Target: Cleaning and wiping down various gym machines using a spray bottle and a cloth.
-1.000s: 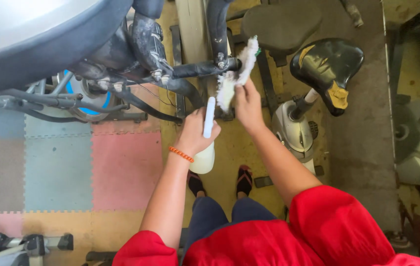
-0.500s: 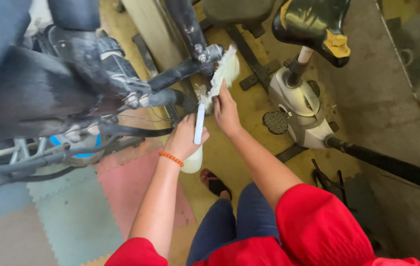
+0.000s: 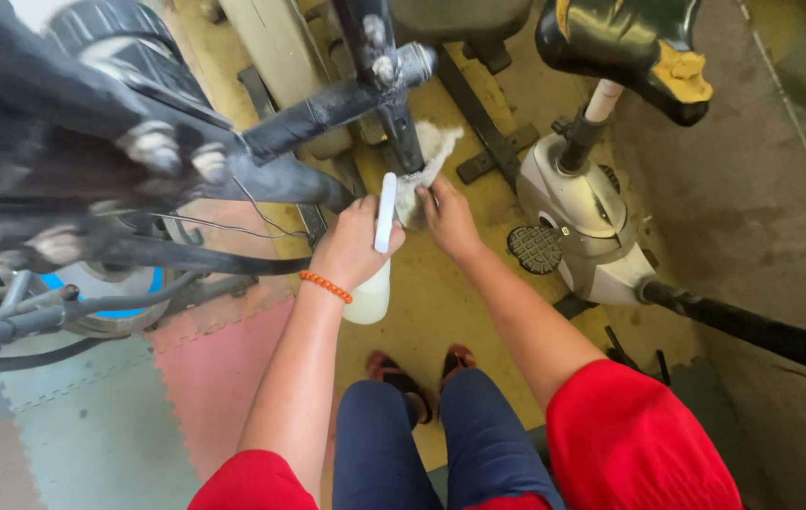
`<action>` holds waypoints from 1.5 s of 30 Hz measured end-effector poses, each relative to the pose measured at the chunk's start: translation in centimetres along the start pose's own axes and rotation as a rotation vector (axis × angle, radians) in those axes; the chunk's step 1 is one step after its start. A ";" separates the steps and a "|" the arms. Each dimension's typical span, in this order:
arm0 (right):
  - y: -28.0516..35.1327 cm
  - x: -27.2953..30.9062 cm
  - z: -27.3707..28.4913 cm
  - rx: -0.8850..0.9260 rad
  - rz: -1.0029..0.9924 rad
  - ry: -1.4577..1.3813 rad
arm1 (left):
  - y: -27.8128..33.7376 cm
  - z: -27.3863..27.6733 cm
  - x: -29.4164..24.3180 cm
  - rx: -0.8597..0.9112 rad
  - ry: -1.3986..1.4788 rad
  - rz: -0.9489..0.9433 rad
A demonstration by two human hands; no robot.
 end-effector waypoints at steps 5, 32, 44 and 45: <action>-0.9 10.5 3.1 -0.137 0.198 -0.080 | -0.9 -2.4 2.8 -0.014 -0.023 -0.015; -0.9 -25.5 -14.2 -0.189 0.170 -0.110 | -5.7 -23.9 18.8 0.147 -0.044 -0.113; -2.4 -12.8 -7.4 -0.059 0.423 -0.106 | -4.4 -24.7 18.4 0.034 -0.020 -0.196; -3.3 -8.4 -5.6 -0.055 0.564 -0.132 | -4.6 -21.6 16.3 -0.134 0.013 -0.328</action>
Point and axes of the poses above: each hand's wrist, its own y-axis away from the middle knuckle, its own z-axis out of the back of the hand, x = y × z, the point moved 10 cm from there along -y, towards the middle knuckle, and after that the axes turned 11 degrees about -z, right-handed, at the moved point
